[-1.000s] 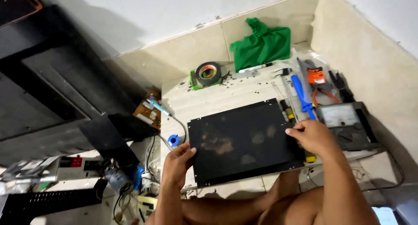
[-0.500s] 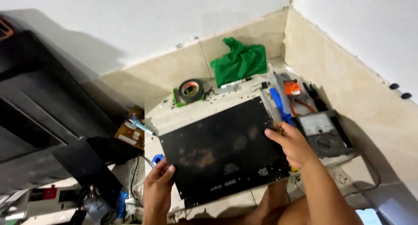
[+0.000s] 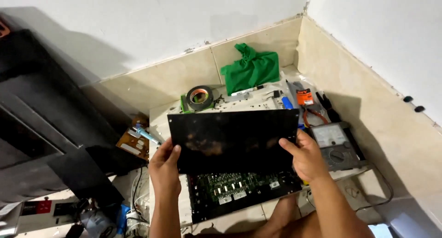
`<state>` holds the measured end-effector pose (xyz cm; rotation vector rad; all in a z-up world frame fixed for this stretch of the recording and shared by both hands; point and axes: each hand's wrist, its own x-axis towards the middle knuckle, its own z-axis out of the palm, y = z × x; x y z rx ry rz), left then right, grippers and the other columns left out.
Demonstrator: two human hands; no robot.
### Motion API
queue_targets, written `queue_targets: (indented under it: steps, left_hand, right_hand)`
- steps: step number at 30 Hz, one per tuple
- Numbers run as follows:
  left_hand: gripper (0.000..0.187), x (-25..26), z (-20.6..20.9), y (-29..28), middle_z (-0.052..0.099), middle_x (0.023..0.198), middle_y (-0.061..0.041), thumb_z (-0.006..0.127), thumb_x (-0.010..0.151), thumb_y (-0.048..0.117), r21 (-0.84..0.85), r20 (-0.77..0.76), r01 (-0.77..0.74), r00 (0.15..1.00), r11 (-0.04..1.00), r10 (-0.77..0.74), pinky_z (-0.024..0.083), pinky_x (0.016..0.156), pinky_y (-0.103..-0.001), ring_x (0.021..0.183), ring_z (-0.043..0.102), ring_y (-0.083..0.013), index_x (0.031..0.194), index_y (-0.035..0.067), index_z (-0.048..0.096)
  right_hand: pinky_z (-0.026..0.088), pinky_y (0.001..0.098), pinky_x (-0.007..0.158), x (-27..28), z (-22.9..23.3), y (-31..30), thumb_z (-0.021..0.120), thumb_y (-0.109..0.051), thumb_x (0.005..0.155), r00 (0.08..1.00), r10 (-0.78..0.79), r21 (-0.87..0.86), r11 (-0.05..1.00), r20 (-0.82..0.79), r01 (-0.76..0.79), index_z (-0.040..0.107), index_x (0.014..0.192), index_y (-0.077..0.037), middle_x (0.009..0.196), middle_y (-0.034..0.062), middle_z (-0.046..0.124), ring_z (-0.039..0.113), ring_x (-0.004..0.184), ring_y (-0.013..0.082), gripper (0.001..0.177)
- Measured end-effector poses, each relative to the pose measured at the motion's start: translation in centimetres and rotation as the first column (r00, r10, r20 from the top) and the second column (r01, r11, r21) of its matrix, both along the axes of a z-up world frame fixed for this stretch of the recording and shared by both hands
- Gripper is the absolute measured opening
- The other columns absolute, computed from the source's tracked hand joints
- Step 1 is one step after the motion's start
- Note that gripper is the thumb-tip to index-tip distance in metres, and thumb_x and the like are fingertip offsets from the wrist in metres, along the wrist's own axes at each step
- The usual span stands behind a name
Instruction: Unscrewing the back cover of a car amplifier and removing it to inspect the internal circuit board.
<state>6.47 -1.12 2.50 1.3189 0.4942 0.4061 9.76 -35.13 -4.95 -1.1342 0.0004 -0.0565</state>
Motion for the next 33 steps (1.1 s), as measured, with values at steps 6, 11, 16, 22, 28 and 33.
queue_targets:
  steps: [6, 11, 16, 22, 28, 33]
  left_hand:
    - [0.058, 0.2, 0.7, -0.4, 0.069, 0.129, -0.018, 0.077, 0.091, 0.012, 0.284, 0.134, 0.042, 0.987, 0.958, -0.083, 0.051, 0.107, -0.045, 0.120, 0.062, -0.0283, 0.146, 0.005, 0.058]
    - [0.048, -3.5, 1.1, 0.5, 0.071, 0.130, -0.014, 0.072, 0.090, 0.027, 0.366, -0.127, 0.147, 0.986, 0.919, -0.107, 0.055, 0.102, -0.045, 0.122, 0.067, -0.0290, 0.135, 0.012, 0.068]
    - [0.047, -5.5, -6.2, 3.6, 0.079, 0.121, -0.009, 0.069, 0.088, 0.036, 0.373, -0.362, 0.161, 0.932, 0.914, -0.016, 0.060, 0.096, -0.038, 0.110, 0.073, -0.0215, 0.127, 0.011, 0.074]
    - [0.026, -4.3, -9.2, 3.9, 0.075, 0.107, -0.014, 0.069, 0.096, 0.015, 0.218, -0.289, 0.023, 0.957, 0.976, 0.042, 0.054, 0.090, -0.036, 0.101, 0.066, -0.0202, 0.117, 0.001, 0.076]
    - [0.024, -3.0, -11.3, 4.1, 0.077, 0.088, -0.010, 0.075, 0.093, 0.019, 0.321, -0.273, -0.034, 0.954, 0.947, 0.126, 0.052, 0.077, -0.030, 0.082, 0.064, -0.0144, 0.112, 0.005, 0.082]
    - [0.033, -2.6, -8.2, 4.2, 0.077, 0.101, -0.015, 0.074, 0.097, 0.023, 0.241, -0.475, 0.034, 0.876, 0.970, 0.087, 0.050, 0.081, -0.035, 0.091, 0.068, -0.0226, 0.125, 0.006, 0.077]
  right_hand:
    - [0.057, 0.0354, 0.104, 1.2, -3.3, -1.1, 0.073, 0.000, 0.095, 0.874, -0.401, 0.051, 0.914, 0.274, 0.403, 0.070, 0.112, -0.010, 0.111, 0.0040, 0.073, 0.068, 0.106, 0.0125, 0.020]
    - [0.052, 0.0316, 0.100, 0.8, -1.5, -3.7, 0.079, -0.009, 0.098, 0.658, -0.641, 0.009, 0.719, 0.394, 0.695, 0.062, 0.111, -0.018, 0.108, -0.0007, 0.066, 0.060, 0.104, 0.0099, 0.023]
    - [0.051, 0.0333, 0.103, 2.0, -0.3, -5.7, 0.077, -0.027, 0.105, 0.441, -0.693, 0.013, 0.544, 0.570, 0.839, 0.065, 0.126, -0.002, 0.124, 0.0082, 0.066, 0.061, 0.117, 0.0182, 0.035]
    - [0.048, 0.0345, 0.096, 5.9, -2.9, -8.8, 0.069, -0.017, 0.110, 0.358, -0.721, -0.036, 0.421, 0.593, 0.907, 0.057, 0.113, -0.009, 0.110, 0.0102, 0.064, 0.056, 0.104, 0.0167, 0.014]
    - [0.054, 0.0341, 0.088, 9.6, -0.4, -7.7, 0.064, -0.023, 0.111, 0.391, -0.666, -0.172, 0.371, 0.635, 0.912, 0.065, 0.113, -0.001, 0.108, 0.0137, 0.072, 0.063, 0.099, 0.0164, 0.022]
    - [0.053, 0.0371, 0.090, 11.3, 0.0, -8.0, 0.063, -0.021, 0.109, 0.407, -0.649, -0.264, 0.311, 0.642, 0.913, 0.068, 0.116, -0.002, 0.109, 0.0117, 0.072, 0.065, 0.102, 0.0198, 0.021]
